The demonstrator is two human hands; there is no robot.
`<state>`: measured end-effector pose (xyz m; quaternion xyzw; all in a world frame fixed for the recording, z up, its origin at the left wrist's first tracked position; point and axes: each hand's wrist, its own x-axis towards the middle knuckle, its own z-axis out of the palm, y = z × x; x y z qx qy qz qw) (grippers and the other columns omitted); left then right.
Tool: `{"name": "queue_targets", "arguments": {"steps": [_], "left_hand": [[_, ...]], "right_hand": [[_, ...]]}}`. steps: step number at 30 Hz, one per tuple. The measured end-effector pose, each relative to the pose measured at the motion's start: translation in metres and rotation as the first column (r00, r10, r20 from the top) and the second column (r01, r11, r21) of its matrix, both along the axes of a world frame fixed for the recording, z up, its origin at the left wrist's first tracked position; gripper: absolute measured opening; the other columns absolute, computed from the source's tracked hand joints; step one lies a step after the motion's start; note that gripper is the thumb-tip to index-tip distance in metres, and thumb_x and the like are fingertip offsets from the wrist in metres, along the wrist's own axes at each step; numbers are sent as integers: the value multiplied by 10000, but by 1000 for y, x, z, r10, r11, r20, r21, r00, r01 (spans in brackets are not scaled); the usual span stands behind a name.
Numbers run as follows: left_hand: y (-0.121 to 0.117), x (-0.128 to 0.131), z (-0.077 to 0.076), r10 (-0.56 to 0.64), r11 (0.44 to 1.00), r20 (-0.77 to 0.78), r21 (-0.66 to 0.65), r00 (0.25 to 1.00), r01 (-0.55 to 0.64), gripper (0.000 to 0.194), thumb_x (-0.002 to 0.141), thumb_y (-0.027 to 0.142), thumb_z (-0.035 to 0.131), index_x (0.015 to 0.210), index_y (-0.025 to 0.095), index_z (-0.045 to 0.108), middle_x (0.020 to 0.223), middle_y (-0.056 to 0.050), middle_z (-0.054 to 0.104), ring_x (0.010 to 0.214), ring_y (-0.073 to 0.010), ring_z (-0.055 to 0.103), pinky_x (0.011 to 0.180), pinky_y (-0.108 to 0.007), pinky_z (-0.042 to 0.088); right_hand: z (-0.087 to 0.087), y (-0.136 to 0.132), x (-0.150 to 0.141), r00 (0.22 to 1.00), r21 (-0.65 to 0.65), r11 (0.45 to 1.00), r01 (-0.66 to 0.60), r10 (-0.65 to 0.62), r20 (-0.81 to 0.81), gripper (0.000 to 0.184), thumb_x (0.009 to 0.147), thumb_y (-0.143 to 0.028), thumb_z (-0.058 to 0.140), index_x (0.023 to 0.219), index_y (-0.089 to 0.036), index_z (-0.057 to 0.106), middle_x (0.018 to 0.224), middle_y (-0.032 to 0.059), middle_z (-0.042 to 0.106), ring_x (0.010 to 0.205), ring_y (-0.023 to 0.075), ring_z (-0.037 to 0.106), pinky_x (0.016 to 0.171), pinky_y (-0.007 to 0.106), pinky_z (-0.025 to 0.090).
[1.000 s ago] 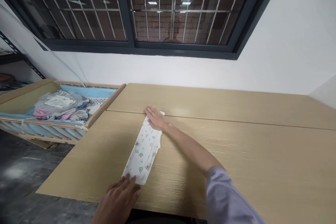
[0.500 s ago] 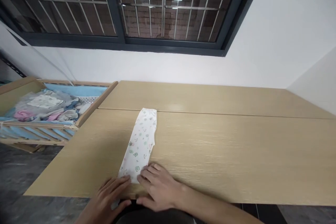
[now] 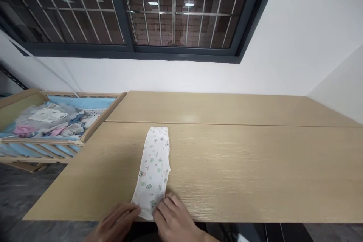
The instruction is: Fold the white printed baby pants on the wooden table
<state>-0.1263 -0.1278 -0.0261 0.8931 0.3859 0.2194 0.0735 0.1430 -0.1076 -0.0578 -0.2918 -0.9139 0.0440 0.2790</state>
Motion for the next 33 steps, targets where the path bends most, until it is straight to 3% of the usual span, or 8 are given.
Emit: {"name": "queue_targets", "arguments": {"steps": [4, 7, 10, 14, 20, 24, 28, 33], "left_hand": [[35, 6, 19, 78, 995, 173, 41, 982, -86, 355, 974, 133, 505, 1278, 275, 619, 1124, -21, 742, 1018, -129, 706, 927, -190, 563], [78, 15, 32, 145, 976, 268, 119, 952, -182, 228, 972, 184, 553, 1146, 238, 690, 1038, -27, 757, 950, -132, 719, 882, -220, 575], [128, 23, 45, 215, 963, 278, 97, 936, -250, 198, 973, 265, 548, 1034, 210, 729, 967, -39, 773, 912, -162, 721, 880, -286, 574], [198, 32, 54, 420, 904, 162, -162, 893, -396, 241, 946, 303, 557, 1084, 201, 727, 1129, -57, 761, 1075, -216, 683, 1023, -352, 494], [280, 44, 28, 514, 828, 62, -297, 856, -476, 263, 927, 211, 553, 1140, 151, 695, 1183, -103, 741, 1057, -203, 669, 915, -279, 492], [300, 51, 9, 532, 804, 9, -320, 847, -502, 265, 927, 181, 560, 1163, 141, 675, 1211, -118, 725, 1068, -193, 644, 911, -272, 468], [302, 56, 10, 527, 802, -34, -310, 849, -510, 256, 936, 160, 536, 1155, 142, 668, 1208, -115, 720, 1070, -190, 635, 928, -272, 454], [261, 63, 28, 538, 822, -57, -187, 841, -538, 353, 963, 233, 507, 1286, 121, 593, 1333, -181, 632, 1261, -292, 534, 1077, -398, 379]], "right_hand": [[40, 27, 0, 985, -288, 953, 90, -127, -114, 209, 973, -194, 483, 1138, -234, 605, 1097, 108, 655, 1030, 263, 607, 914, 452, 534], [52, 69, -5, 944, -371, 921, 114, -217, -247, 190, 996, -220, 450, 1129, -228, 586, 1092, 105, 606, 1054, 253, 579, 896, 427, 528], [49, 125, -11, 908, -400, 908, 125, -267, -324, 205, 1000, -258, 460, 1151, -220, 593, 1072, 94, 601, 1067, 241, 573, 940, 412, 499], [35, 207, -17, 866, -457, 870, 186, -365, -342, 236, 954, -313, 514, 1141, -198, 601, 1026, 79, 633, 906, 208, 600, 859, 370, 509], [7, 288, -29, 806, -566, 758, 325, -535, -253, 127, 866, -231, 539, 956, -193, 620, 925, 52, 667, 822, 187, 603, 790, 338, 514], [-7, 299, -32, 796, -570, 732, 373, -568, -209, 123, 861, -188, 519, 925, -191, 624, 906, 61, 663, 830, 197, 600, 814, 346, 509], [-10, 297, -32, 793, -560, 715, 419, -589, -158, 155, 865, -159, 501, 944, -164, 634, 955, 108, 651, 932, 235, 595, 901, 391, 492], [9, 281, -28, 804, -502, 749, 431, -572, -163, 315, 953, -242, 453, 1229, -158, 580, 1228, 160, 584, 1131, 254, 571, 1038, 430, 443]]}}
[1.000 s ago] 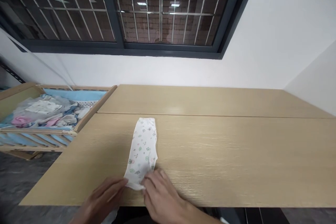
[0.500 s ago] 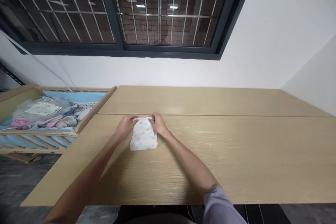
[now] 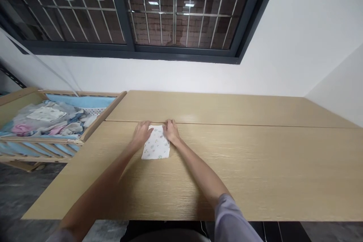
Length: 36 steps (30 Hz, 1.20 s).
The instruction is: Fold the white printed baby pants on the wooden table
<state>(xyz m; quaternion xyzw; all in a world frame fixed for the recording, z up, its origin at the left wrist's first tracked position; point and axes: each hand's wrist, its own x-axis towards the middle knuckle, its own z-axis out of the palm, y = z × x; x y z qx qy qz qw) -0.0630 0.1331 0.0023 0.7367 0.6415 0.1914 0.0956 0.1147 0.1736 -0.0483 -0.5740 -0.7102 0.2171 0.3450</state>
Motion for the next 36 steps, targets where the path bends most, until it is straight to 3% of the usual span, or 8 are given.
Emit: {"name": "queue_targets", "arguments": {"steps": [3, 5, 7, 10, 13, 19, 29, 36], "left_hand": [[-62, 8, -7, 0, 999, -78, 44, 997, 3, 410, 983, 336, 468, 1282, 88, 599, 1290, -227, 639, 1234, -353, 551, 1076, -479, 374], [-108, 16, -24, -16, 996, -217, 87, 976, 36, 470, 999, 378, 411, 1300, 69, 597, 1295, -232, 645, 1193, -353, 593, 1037, -489, 422], [-144, 24, -45, 5, 990, -292, 137, 956, 37, 547, 987, 404, 419, 1357, 29, 564, 1399, -270, 575, 1286, -387, 545, 1034, -521, 438], [-172, 35, -69, 35, 989, -362, 149, 932, 21, 567, 983, 449, 435, 1231, -4, 670, 1314, -300, 629, 1305, -414, 541, 1041, -531, 451], [-175, 39, -78, 41, 990, -431, 142, 902, 22, 536, 998, 444, 433, 1122, 24, 741, 1168, -276, 711, 1235, -402, 604, 1072, -534, 439], [-167, 32, -78, 50, 986, -469, 164, 882, 31, 526, 995, 428, 457, 1221, 19, 698, 1256, -283, 673, 1240, -391, 609, 1029, -502, 497], [-165, 30, -81, 61, 985, -437, 173, 897, 18, 558, 983, 411, 476, 1365, 21, 592, 1444, -295, 529, 1320, -386, 552, 1057, -488, 493], [-165, 26, -88, 50, 982, -390, 189, 919, 27, 544, 992, 402, 457, 1382, 44, 579, 1473, -282, 505, 1351, -381, 523, 1064, -503, 490]], "right_hand": [[26, -26, 4, 965, 136, 959, -249, 234, 118, 491, 1013, -364, 433, 1457, -156, 427, 1441, 176, 488, 1346, 275, 459, 1147, 444, 360], [41, -47, 2, 849, 157, 848, -506, 458, 263, 572, 1037, -420, 406, 1542, -164, 328, 1567, 166, 385, 1454, 278, 350, 1187, 453, 318], [48, -65, -5, 674, 123, 688, -715, 633, 380, 596, 1053, -428, 381, 1580, -173, 271, 1641, 143, 281, 1520, 260, 244, 1218, 444, 274], [40, -81, -20, 424, 90, 436, -895, 771, 475, 604, 1065, -398, 369, 1590, -127, 249, 1663, 149, 223, 1554, 224, 142, 1254, 404, 200], [19, -84, -31, 313, 53, 330, -943, 817, 484, 611, 1071, -392, 368, 1579, -69, 265, 1639, 176, 270, 1554, 210, 141, 1265, 383, 179], [-7, -67, -27, 349, -35, 407, -913, 821, 452, 592, 1063, -398, 392, 1589, -149, 281, 1635, 124, 293, 1538, 190, 212, 1259, 378, 190], [-26, -18, -29, 521, -79, 637, -767, 690, 502, 659, 1049, -533, 330, 1605, -187, 253, 1657, 89, 217, 1546, 229, 184, 1258, 433, 168], [-21, 25, -9, 526, -71, 657, -750, 659, 537, 624, 1062, -517, 212, 1624, -251, 163, 1675, 19, 179, 1556, 180, 129, 1268, 403, 88]]}}
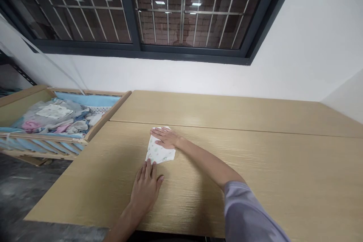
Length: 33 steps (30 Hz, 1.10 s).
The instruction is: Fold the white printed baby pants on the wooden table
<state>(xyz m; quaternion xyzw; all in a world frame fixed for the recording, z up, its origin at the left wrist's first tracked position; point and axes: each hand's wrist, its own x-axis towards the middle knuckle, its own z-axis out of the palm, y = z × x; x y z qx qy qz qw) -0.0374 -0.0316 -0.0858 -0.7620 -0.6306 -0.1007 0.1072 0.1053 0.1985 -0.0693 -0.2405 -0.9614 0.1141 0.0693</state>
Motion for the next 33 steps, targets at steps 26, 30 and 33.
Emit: {"name": "queue_targets", "arguments": {"steps": [26, 30, 33], "left_hand": [[59, -74, 36, -331, 910, 312, -144, 890, 389, 325, 956, 126, 429, 1077, 231, 712, 1120, -71, 748, 1055, -218, 689, 953, -375, 550], [52, -68, 41, -344, 914, 274, -119, 898, 387, 270, 981, 155, 425, 1010, 221, 685, 1025, -60, 743, 990, -221, 682, 929, -384, 541], [39, -64, 43, -350, 918, 274, -89, 896, 386, 258, 1011, 192, 399, 980, 215, 654, 968, -56, 727, 937, -223, 669, 882, -385, 532]], "right_hand": [[-1, -152, 67, 908, 212, 894, 394, -343, -242, 209, 1004, -201, 486, 1064, -175, 684, 999, 115, 676, 970, 256, 608, 883, 408, 456], [2, -163, 60, 917, 263, 887, 380, -323, -234, 235, 997, -161, 450, 1015, -174, 683, 945, 119, 668, 923, 262, 591, 871, 428, 441], [8, -177, 60, 905, 227, 885, 407, -357, -230, 197, 969, -172, 478, 1017, -171, 669, 951, 123, 655, 924, 272, 571, 869, 436, 451]]}}
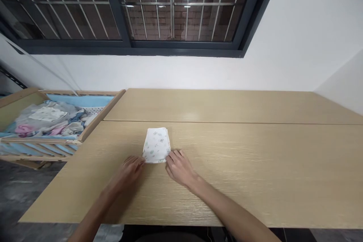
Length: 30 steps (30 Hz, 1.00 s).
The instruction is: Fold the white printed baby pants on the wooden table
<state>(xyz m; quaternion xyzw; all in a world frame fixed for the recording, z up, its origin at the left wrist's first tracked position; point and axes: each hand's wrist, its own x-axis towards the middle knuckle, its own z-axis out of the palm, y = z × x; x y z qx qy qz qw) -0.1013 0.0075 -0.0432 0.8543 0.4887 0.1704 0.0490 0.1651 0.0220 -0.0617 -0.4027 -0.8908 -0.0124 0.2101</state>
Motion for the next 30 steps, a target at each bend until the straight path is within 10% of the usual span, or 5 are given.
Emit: {"name": "queue_targets", "arguments": {"steps": [9, 18, 30], "left_hand": [[-21, 12, 12, 66, 997, 79, 24, 995, -68, 198, 1014, 236, 401, 969, 229, 593, 983, -44, 695, 951, -221, 633, 873, -377, 484], [41, 11, 27, 224, 963, 186, 110, 957, -247, 298, 1027, 374, 384, 1014, 221, 639, 993, -67, 717, 953, -221, 649, 880, -364, 465], [123, 21, 7, 417, 909, 14, -2, 909, -417, 240, 986, 221, 419, 962, 184, 655, 1002, -111, 700, 986, -242, 634, 891, -356, 465]], "right_hand": [[3, -15, 1, 998, -95, 995, 4, -10, -66, 262, 978, -166, 469, 1190, -184, 621, 1194, 153, 601, 1068, 292, 543, 898, 440, 467], [45, 40, -3, 930, -327, 945, -23, -100, -353, 302, 975, -210, 446, 1261, -234, 539, 1212, 95, 634, 1159, 253, 565, 1007, 447, 416], [-11, 146, -24, 788, -554, 832, 36, -364, -496, 310, 887, -244, 474, 1191, -188, 492, 995, 75, 670, 889, 215, 640, 809, 356, 520]]}}
